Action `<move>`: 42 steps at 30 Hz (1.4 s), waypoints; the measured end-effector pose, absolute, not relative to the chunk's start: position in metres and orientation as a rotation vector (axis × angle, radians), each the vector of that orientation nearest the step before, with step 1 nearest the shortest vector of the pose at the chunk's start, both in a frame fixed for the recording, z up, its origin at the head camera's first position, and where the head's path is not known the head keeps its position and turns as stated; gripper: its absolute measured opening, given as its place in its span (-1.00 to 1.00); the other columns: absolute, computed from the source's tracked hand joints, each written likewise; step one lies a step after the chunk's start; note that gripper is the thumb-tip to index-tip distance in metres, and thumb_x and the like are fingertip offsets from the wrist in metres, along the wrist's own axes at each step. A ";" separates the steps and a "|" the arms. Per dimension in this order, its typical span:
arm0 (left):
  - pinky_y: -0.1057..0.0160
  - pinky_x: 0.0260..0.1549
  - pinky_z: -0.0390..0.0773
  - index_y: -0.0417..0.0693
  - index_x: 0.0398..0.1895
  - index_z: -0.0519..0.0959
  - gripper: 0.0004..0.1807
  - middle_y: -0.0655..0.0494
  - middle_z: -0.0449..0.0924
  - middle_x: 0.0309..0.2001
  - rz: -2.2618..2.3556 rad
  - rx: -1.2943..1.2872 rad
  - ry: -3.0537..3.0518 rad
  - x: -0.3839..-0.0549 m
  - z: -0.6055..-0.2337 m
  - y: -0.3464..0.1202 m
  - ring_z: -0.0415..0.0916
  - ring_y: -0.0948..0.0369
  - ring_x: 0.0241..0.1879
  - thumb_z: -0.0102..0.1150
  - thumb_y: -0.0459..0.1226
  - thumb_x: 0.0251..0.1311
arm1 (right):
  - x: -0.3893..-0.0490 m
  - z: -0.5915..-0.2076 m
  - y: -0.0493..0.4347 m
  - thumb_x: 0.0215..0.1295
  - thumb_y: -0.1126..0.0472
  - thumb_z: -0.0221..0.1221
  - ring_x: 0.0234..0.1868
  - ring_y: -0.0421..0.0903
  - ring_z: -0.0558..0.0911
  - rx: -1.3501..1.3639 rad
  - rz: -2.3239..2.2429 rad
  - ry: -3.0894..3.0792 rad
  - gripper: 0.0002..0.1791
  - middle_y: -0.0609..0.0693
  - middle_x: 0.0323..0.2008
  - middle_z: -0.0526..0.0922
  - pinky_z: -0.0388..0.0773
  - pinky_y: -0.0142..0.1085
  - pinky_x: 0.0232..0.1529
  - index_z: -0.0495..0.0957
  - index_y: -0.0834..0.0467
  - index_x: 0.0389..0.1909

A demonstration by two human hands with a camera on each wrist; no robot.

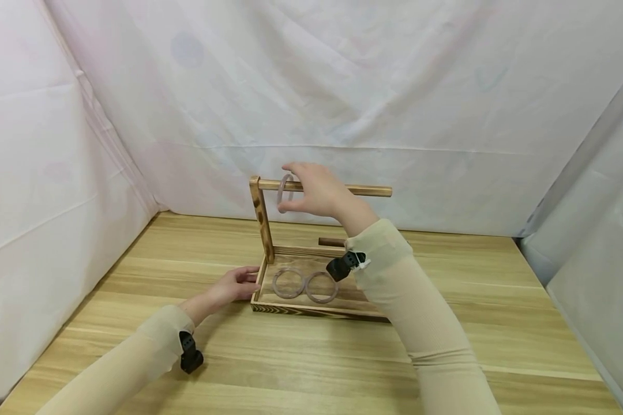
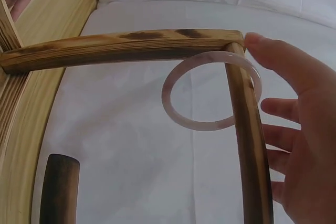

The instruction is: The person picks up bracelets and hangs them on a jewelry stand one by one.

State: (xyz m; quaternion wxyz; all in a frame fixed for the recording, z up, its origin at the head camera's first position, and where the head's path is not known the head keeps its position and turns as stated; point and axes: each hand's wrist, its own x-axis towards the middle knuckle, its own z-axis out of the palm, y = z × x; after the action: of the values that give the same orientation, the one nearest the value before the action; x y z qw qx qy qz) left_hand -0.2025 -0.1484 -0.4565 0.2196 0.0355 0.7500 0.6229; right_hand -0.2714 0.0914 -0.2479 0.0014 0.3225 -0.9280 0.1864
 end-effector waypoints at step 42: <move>0.12 0.03 0.58 -0.40 0.38 0.05 -0.37 -0.46 0.23 0.25 1.727 0.105 2.072 -0.202 -0.452 -0.149 0.42 -0.15 0.14 -0.01 -0.44 0.29 | -0.199 -0.322 0.137 0.13 0.08 0.29 0.07 0.01 0.57 1.504 0.631 -2.675 -0.58 0.04 0.01 0.62 0.52 -0.09 0.12 0.56 0.14 0.01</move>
State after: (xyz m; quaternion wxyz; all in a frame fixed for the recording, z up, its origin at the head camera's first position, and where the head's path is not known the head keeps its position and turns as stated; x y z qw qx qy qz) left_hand -0.2020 -0.1495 -0.4523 0.2193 0.0381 0.7488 0.6243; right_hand -0.1993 0.1373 -0.3217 0.0041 0.4800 -0.8538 0.2013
